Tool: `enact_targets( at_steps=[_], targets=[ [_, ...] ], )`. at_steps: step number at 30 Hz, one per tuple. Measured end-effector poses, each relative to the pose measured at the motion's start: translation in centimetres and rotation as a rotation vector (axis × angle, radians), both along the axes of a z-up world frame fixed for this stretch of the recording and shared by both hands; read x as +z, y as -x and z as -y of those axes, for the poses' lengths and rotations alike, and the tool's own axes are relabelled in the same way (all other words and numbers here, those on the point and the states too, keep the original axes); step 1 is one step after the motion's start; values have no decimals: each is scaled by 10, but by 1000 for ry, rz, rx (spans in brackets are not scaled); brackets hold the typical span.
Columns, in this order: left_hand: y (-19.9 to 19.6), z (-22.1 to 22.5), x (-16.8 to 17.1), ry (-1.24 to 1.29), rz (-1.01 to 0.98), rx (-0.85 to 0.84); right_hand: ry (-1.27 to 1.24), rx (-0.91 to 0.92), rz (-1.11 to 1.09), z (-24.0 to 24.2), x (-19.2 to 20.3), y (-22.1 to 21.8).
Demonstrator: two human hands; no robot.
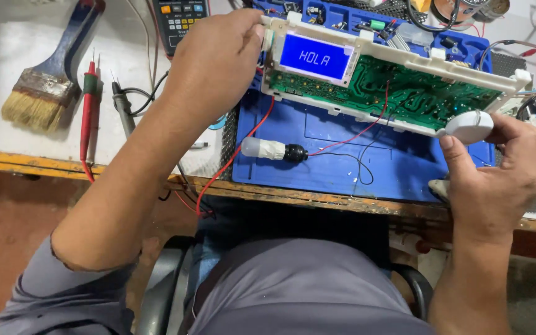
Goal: The person solders a circuit board and then detaches a white plastic component to pry it apart with a small tool. They reattach the component to the board and press buttons while observing the digital display.
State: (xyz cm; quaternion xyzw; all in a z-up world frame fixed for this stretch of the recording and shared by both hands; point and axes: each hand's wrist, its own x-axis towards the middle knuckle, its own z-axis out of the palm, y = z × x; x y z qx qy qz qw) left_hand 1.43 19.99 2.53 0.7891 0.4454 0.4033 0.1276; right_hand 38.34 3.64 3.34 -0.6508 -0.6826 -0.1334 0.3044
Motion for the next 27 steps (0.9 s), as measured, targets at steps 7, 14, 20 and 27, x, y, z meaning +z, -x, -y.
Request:
enact_targets(
  at_steps=[7, 14, 20, 27],
  targets=[
    [4, 32, 18, 123, 57, -3, -1, 34, -31, 2, -3, -11],
    [5, 33, 8, 9, 59, 38, 9, 15, -19, 3, 0, -7],
    [10, 65, 22, -60, 8, 75, 15, 27, -81, 6, 1, -8],
    [-19, 146, 13, -153, 106, -41, -6, 8, -144, 11, 12, 14]
  ],
)
